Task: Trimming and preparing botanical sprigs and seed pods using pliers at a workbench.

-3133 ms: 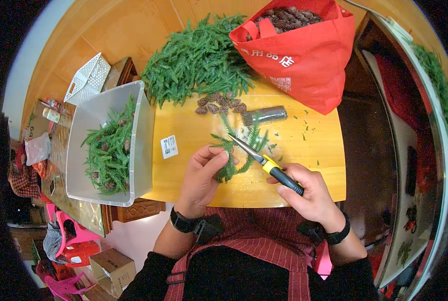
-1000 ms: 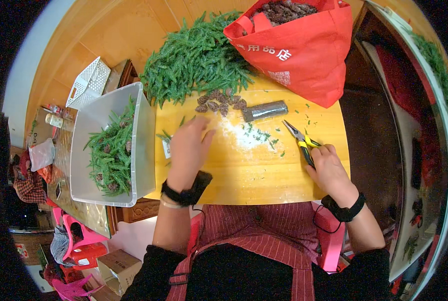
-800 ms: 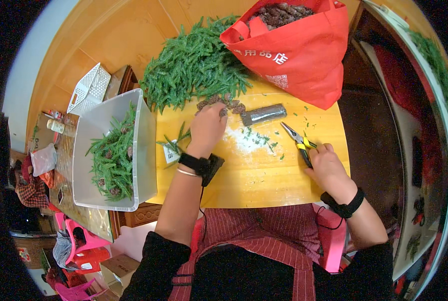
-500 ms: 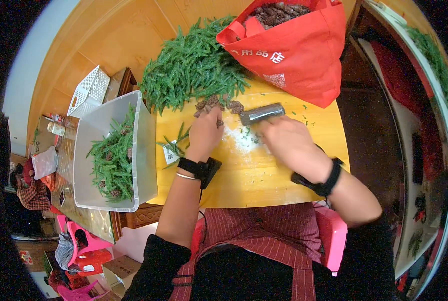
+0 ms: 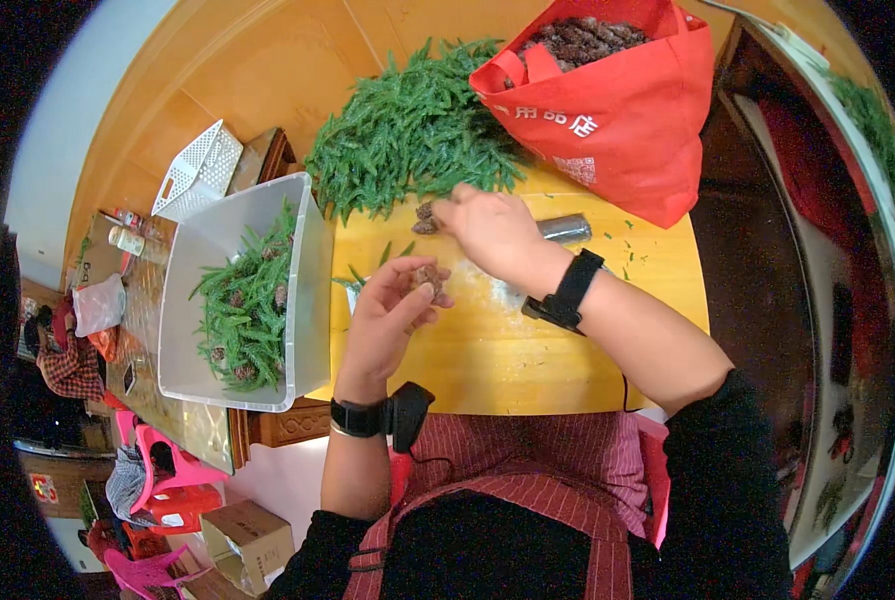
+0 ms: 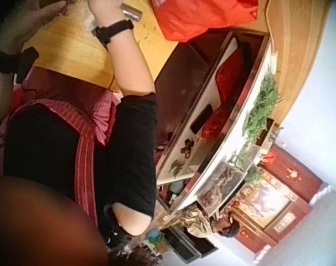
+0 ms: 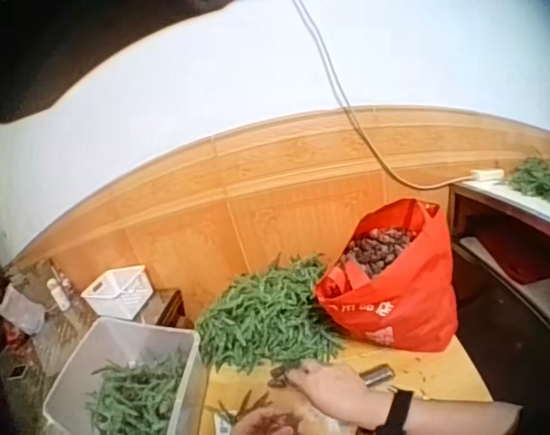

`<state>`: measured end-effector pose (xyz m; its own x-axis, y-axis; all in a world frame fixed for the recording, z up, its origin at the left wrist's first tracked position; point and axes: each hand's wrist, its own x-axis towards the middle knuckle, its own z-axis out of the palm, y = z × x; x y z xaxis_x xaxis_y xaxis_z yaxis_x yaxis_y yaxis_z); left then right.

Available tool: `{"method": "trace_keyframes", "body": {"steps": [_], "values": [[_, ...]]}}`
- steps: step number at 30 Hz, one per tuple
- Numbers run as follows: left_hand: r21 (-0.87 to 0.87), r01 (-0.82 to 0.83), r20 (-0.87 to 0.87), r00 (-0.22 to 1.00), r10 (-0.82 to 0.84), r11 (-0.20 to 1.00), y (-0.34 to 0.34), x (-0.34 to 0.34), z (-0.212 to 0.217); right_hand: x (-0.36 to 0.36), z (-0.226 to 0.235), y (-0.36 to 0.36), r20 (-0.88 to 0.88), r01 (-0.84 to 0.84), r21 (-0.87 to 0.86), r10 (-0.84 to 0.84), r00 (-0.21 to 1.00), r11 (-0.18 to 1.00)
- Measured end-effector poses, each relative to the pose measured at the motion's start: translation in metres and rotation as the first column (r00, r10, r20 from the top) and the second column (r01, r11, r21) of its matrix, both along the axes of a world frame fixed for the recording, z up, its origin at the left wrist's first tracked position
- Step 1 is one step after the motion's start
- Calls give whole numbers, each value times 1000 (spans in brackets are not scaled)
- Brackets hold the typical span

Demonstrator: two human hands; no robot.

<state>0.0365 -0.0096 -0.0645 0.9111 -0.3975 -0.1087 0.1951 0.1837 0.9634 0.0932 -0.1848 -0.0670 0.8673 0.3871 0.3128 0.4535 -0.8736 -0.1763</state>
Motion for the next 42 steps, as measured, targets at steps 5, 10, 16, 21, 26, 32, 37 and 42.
{"method": "trace_keyframes", "body": {"steps": [5,10,16,21,26,32,37,42], "values": [[-155,-92,11,995,94,984,0,-17,-3,-33,58,-2,-158,12,905,310,937,426],[-262,-113,87,986,140,958,-12,-32,-1,-88,69,-17,-168,215,976,486,858,-43],[-393,-39,197,972,125,919,-35,-39,5,-120,48,-18,-167,322,926,549,819,-198],[-322,-44,309,939,149,946,-43,-42,11,-124,38,-18,-166,326,915,513,842,-239],[-313,-53,316,936,156,948,-45,-45,8,-125,30,-17,-145,271,937,458,877,-222],[-225,-74,367,917,155,972,-49,-48,9,-130,21,-9,-105,257,905,409,906,-338],[-324,-78,362,910,200,943,-52,-47,7,-133,19,-2,-87,214,912,344,935,-351],[-451,35,335,933,133,892,-50,-45,2,-133,20,1,-38,96,967,237,971,-238]]}}
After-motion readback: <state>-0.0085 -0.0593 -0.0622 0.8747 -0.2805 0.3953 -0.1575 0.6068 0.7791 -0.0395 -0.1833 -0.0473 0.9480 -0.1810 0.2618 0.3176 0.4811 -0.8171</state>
